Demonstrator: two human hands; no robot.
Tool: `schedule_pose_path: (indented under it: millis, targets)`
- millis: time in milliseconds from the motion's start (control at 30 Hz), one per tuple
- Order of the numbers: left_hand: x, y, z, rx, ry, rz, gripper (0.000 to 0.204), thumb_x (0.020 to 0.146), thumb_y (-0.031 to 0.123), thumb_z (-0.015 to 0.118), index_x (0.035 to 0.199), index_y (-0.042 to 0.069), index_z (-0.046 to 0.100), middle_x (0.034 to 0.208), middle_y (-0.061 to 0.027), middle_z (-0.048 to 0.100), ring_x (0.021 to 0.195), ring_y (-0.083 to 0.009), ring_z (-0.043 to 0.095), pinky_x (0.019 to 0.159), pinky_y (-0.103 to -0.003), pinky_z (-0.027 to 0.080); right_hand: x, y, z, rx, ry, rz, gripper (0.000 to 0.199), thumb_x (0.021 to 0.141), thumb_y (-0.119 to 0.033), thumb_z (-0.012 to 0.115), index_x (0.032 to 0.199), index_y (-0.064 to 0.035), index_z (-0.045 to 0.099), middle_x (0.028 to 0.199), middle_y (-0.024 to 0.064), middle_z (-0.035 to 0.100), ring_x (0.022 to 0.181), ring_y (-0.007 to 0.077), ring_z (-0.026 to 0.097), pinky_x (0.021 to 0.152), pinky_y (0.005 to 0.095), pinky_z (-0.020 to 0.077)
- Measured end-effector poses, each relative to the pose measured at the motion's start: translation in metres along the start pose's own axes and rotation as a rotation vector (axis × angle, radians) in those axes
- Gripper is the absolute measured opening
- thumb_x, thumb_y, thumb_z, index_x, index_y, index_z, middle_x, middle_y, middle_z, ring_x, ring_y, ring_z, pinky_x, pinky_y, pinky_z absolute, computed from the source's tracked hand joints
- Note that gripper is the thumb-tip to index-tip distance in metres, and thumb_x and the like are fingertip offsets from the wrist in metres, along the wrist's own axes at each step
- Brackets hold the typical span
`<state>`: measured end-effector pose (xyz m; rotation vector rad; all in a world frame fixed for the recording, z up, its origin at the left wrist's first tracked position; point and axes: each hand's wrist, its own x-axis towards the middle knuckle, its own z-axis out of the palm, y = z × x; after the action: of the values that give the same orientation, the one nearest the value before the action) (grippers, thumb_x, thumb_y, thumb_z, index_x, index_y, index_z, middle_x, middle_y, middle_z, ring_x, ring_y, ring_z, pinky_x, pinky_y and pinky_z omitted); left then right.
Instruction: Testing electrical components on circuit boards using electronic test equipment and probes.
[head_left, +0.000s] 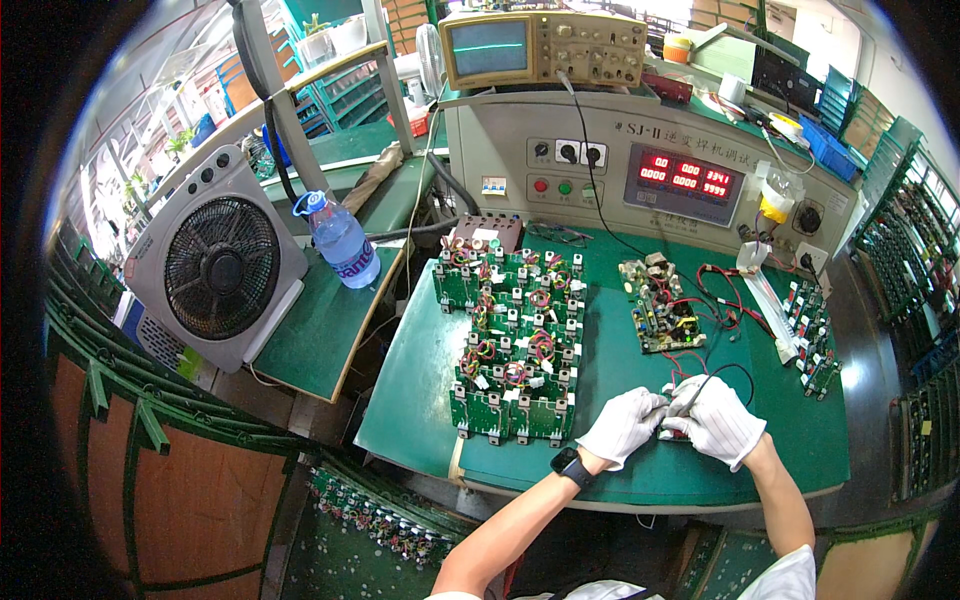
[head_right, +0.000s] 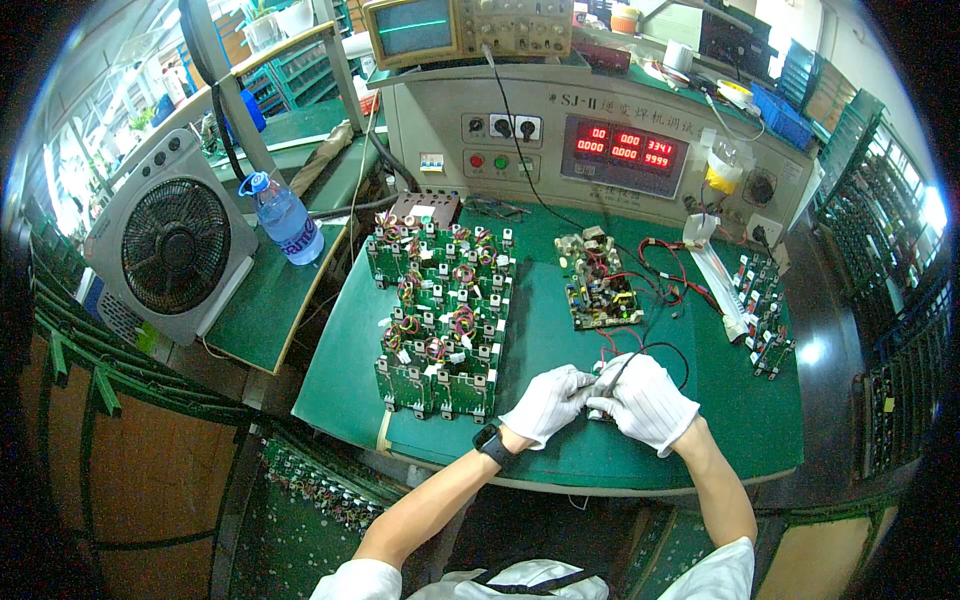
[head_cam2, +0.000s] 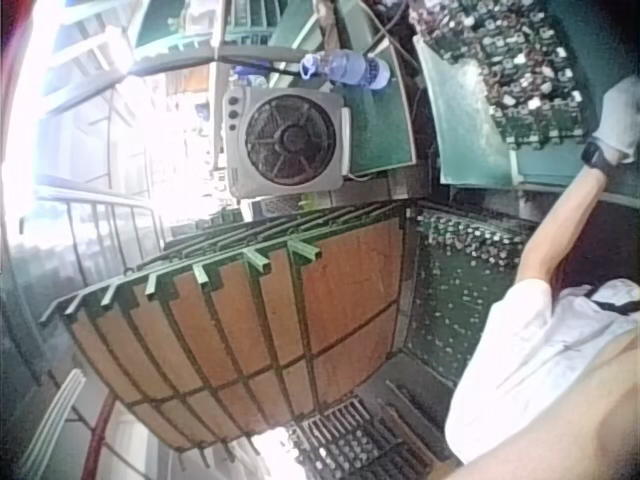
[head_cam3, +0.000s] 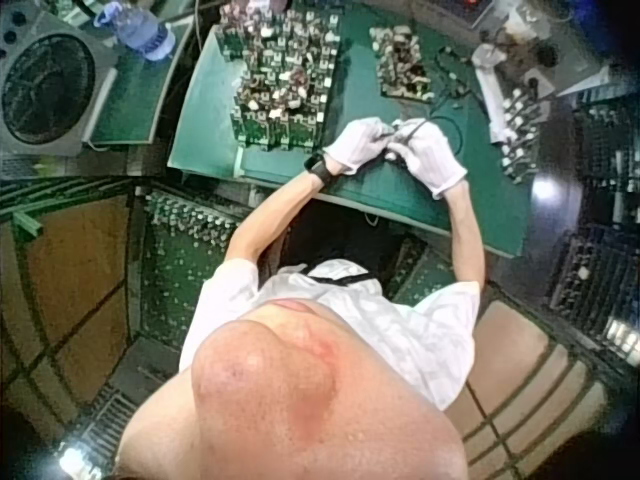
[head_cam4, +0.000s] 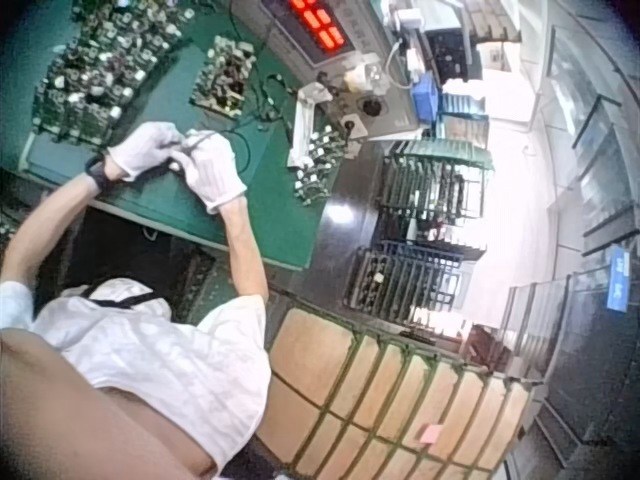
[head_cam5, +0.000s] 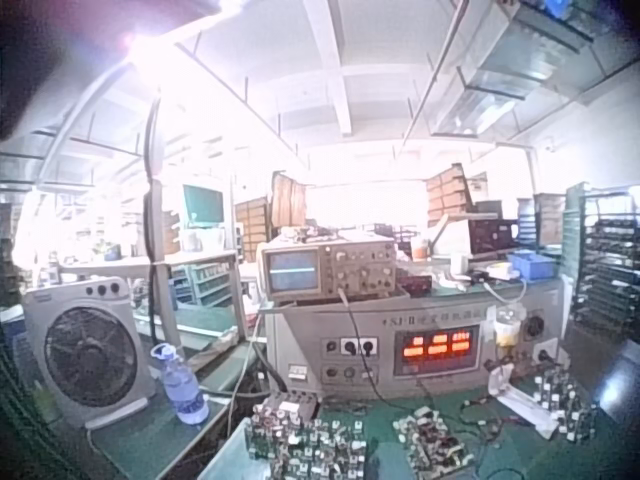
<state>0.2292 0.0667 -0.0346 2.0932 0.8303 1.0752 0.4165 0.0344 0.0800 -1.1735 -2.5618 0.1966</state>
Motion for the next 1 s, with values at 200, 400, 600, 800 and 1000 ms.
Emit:
schedule_pose_path:
  millis: [200,400,600,800,1000]
  targets:
    - [-0.002,0.001,0.0,0.023,0.005,0.005,0.017,0.097,0.019,0.064,0.102,0.005,0.072,0.087,-0.0161,0.065,0.083,-0.0359,0.065,0.075,-0.043,0.053,0.001,-0.005,-0.002,0.005,0.029,-0.006,0.022,0.09,-0.03,0.072,0.093,-0.0086,0.075,0.094,0.0142,0.073,0.09,0.0357,0.068,0.081,0.0449,0.0525]
    - [-0.012,0.001,0.003,-0.006,-0.003,-0.022,0.016,0.096,0.02,0.067,0.102,0.006,0.073,0.089,-0.0152,0.066,0.084,-0.0361,0.066,0.075,-0.043,0.054,-0.006,-0.008,-0.003,0.109,0.049,0.021,0.019,0.087,-0.026,0.076,0.088,-0.0074,0.074,0.095,0.0153,0.072,0.09,0.0355,0.068,0.082,0.0441,0.0533]
    - [0.002,0.017,-0.002,-0.138,0.123,-0.185,0.02,0.093,0.022,0.074,0.092,0.002,0.073,0.087,-0.0197,0.069,0.077,-0.0345,0.068,0.071,-0.04,0.054,-0.067,0.073,0.001,0.974,0.75,0.433,0.033,0.111,-0.03,0.047,0.101,-0.0048,0.065,0.093,0.0077,0.07,0.086,0.0151,0.066,0.083,0.0349,0.0538]
    - [0.028,0.074,-0.002,-0.39,0.366,-0.23,0.02,0.1,0.019,0.071,0.11,0.001,0.073,0.092,-0.0026,0.074,0.077,-0.0078,0.064,0.069,-0.024,0.052,-0.115,0.114,-0.012,1.182,0.469,0.989,0.033,0.102,-0.037,0.062,0.079,-0.013,0.061,0.072,-0.0015,0.059,0.061,0.0132,0.059,0.063,0.0317,0.0524]
    - [0.01,0.149,0.099,0.367,-0.416,0.135,0.024,0.093,0.029,0.071,0.107,0.012,0.076,0.092,-0.0177,0.074,0.08,-0.0352,0.072,0.071,-0.044,0.058,-0.134,0.133,0.008,-0.192,-0.012,0.875,0.082,0.102,-0.07,0.031,0.083,-0.0026,0.073,0.093,0.0236,0.074,0.089,0.0392,0.072,0.083,0.0495,0.0549]
